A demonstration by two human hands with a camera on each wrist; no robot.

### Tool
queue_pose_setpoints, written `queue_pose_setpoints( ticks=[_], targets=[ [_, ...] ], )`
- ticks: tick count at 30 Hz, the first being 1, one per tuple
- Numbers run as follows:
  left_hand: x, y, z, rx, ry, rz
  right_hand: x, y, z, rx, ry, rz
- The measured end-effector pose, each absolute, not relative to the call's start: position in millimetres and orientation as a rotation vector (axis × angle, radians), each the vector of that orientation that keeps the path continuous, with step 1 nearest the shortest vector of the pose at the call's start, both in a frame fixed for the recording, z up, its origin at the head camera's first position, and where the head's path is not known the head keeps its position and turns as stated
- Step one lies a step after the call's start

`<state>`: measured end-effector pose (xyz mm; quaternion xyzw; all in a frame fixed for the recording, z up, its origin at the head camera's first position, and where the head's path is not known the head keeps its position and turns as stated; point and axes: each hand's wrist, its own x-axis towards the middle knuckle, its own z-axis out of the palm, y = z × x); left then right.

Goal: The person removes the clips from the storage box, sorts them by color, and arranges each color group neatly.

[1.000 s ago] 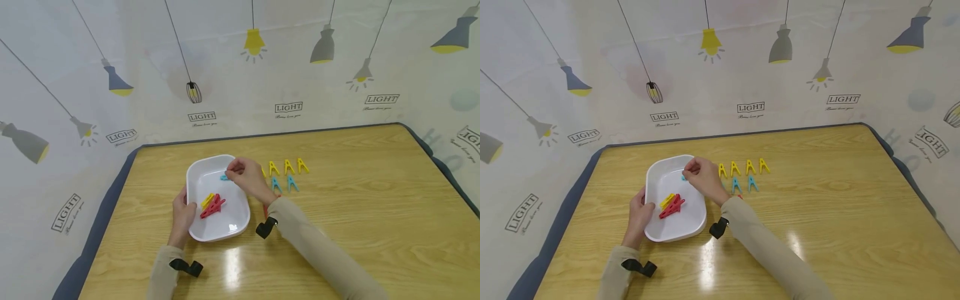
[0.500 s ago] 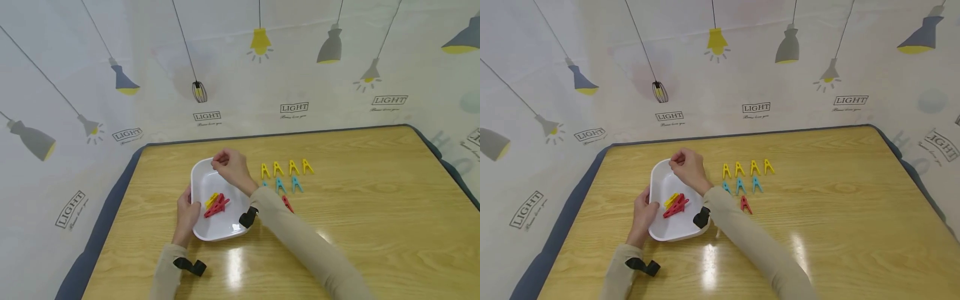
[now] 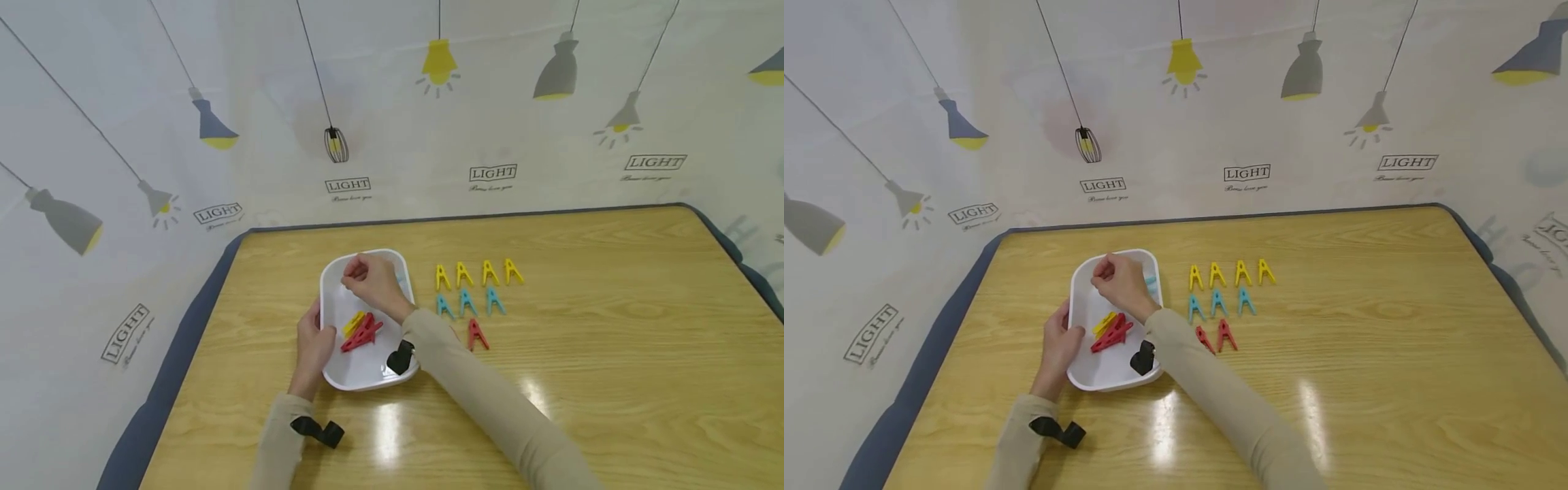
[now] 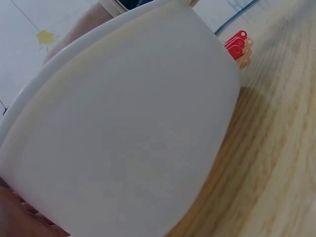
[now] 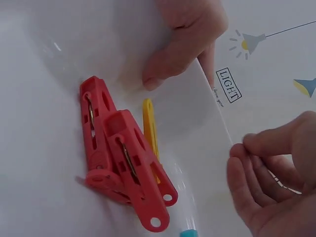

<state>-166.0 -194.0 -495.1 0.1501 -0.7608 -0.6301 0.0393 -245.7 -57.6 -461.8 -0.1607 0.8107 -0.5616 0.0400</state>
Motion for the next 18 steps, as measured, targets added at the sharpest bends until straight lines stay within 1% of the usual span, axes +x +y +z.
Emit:
queue_pose_setpoints(
  ticks=[8,13,18],
  targets=[
    [-166.0,-193.4,-494.2,0.427,-2.323,-1.908,-244.8,-57.6,-466.7,-0.835,2.275,-1.368],
    [-166.0,-193.9,-493.2,0.414,-2.337,-1.896,-242.3,-57.2,-466.1,-0.95,2.25,-1.101],
    [-166.3,-193.9,-494.7,0.417,-2.337,-1.905,-238.8,-59.1,-466.8,-0.994,2.305,-0.927]
  ],
)
